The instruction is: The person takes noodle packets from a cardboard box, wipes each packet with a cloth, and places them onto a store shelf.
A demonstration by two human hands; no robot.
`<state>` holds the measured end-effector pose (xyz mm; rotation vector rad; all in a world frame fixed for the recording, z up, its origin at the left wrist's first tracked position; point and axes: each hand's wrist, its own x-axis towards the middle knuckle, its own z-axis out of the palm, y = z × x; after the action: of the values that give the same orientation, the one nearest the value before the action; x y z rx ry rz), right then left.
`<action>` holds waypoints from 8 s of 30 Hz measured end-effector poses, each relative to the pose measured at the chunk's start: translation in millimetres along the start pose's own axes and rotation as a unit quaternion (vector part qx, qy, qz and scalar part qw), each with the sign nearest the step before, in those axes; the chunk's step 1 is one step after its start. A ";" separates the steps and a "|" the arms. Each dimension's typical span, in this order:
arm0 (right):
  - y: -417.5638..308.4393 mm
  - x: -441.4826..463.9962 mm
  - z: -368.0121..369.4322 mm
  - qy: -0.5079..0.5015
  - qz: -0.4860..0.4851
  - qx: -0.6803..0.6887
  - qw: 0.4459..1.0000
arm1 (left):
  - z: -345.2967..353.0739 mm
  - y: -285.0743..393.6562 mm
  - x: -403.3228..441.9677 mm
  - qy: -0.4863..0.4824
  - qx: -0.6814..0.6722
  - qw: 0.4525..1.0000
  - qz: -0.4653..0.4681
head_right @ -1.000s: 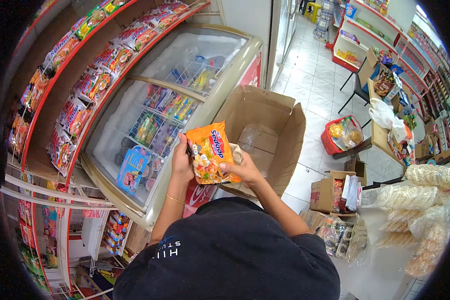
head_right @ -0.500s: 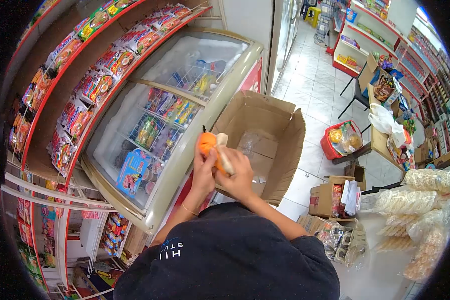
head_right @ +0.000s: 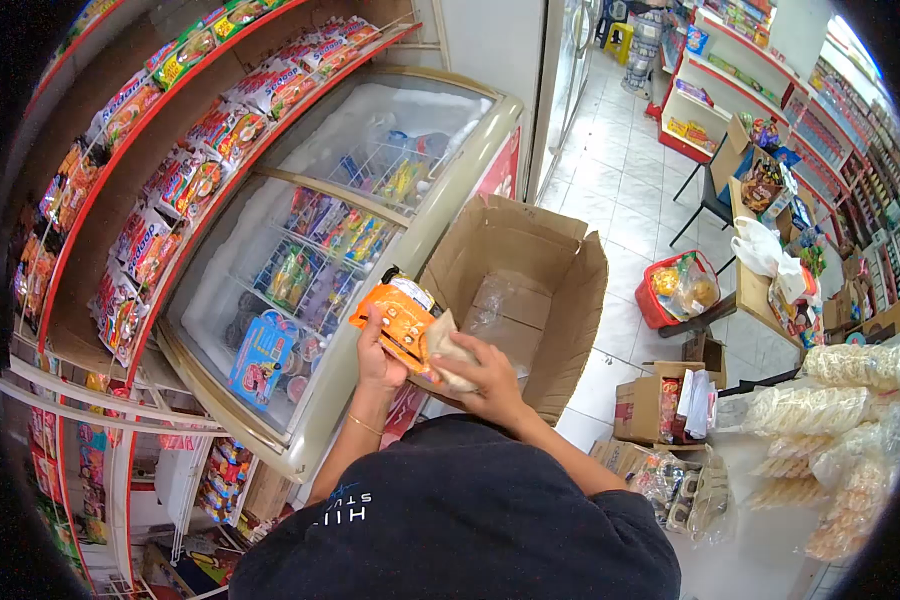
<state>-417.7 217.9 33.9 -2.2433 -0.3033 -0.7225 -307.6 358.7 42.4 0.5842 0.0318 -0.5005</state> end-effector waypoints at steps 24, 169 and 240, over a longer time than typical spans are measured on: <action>-2.6 68.1 8.7 -0.083 0.034 -0.087 0.992 | -10.5 -12.9 6.4 0.002 0.008 0.996 -0.088; -4.5 55.6 15.4 -0.056 -0.065 -0.040 0.996 | 2.7 13.9 -19.8 0.064 0.126 0.985 0.100; -297.3 376.1 141.4 -0.241 -0.420 0.020 0.875 | -67.5 348.9 -127.2 0.056 0.185 0.905 0.378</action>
<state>-178.9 524.6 348.1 -2.1738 -1.5883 -0.5325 -251.2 702.0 188.9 0.9361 -0.1806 0.2978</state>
